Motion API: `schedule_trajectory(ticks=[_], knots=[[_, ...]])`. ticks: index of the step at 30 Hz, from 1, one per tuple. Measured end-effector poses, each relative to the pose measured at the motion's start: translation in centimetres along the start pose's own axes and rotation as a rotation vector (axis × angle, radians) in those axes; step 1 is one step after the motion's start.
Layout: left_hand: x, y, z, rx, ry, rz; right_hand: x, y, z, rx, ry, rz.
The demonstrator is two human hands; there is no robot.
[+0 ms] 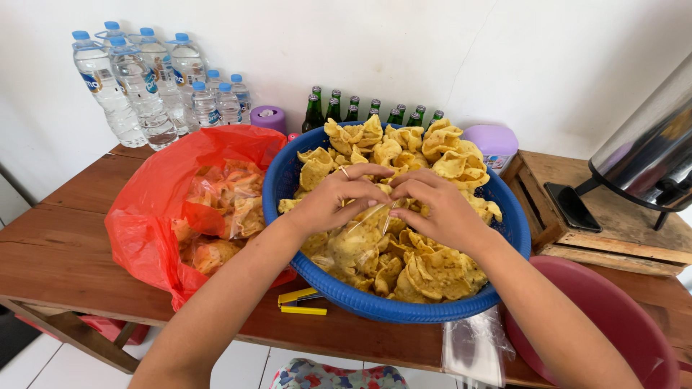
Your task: The person sits on the floor and repeatedly fills small clear plastic bags with fried snacks from a blue basket. They fold the bag tops and use a yellow stapler to seal each bag, then place the finished packages into a red plastic bag.
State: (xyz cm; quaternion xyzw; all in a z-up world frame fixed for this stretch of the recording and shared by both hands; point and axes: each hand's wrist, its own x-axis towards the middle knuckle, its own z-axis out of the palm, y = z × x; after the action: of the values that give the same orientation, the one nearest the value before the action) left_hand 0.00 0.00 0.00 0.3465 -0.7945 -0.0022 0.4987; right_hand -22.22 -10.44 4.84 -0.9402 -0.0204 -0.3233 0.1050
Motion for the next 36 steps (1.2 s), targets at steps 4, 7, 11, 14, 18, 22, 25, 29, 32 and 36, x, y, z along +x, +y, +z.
schedule_trajectory(ticks=[4, 7, 11, 14, 18, 22, 25, 29, 32, 36], knots=[[0.2, 0.5, -0.2, 0.132, -0.016, 0.071, -0.2, 0.2, 0.7, -0.054, 0.062, -0.063], [0.1, 0.9, 0.0, 0.181, 0.013, 0.011, -0.2, 0.3, 0.9, -0.011, 0.119, -0.015], [-0.1, 0.7, -0.1, 0.081, 0.035, -0.037, 0.0, 0.3, 1.2, -0.023, 0.140, -0.033], [-0.4, 0.0, -0.4, -0.018, 0.021, -0.092, 0.0, 0.4, 1.2, -0.039, 0.106, -0.017], [-0.2, -1.0, -0.4, -0.039, -0.038, -0.154, -0.4, 0.4, 1.0, 0.022, 0.116, -0.021], [0.0, -1.0, -0.6, 0.038, -0.096, -0.159, -0.8, 0.8, 0.9, 0.049, 0.118, -0.032], [0.7, -0.9, -0.9, 0.076, -0.128, -0.043, -1.1, 1.6, 1.0, 0.130, 0.111, 0.030], [1.6, -0.5, -1.1, 0.051, -0.202, 0.016, -1.4, 2.8, 1.2, 0.278, 0.103, 0.097], [2.1, 0.0, -0.9, 0.097, -0.185, 0.012, -1.5, 3.4, 1.3, 0.330, 0.098, 0.117], [2.3, 0.8, -0.3, 0.004, -0.095, 0.134, -1.3, 3.6, 1.4, 0.278, 0.077, 0.137]])
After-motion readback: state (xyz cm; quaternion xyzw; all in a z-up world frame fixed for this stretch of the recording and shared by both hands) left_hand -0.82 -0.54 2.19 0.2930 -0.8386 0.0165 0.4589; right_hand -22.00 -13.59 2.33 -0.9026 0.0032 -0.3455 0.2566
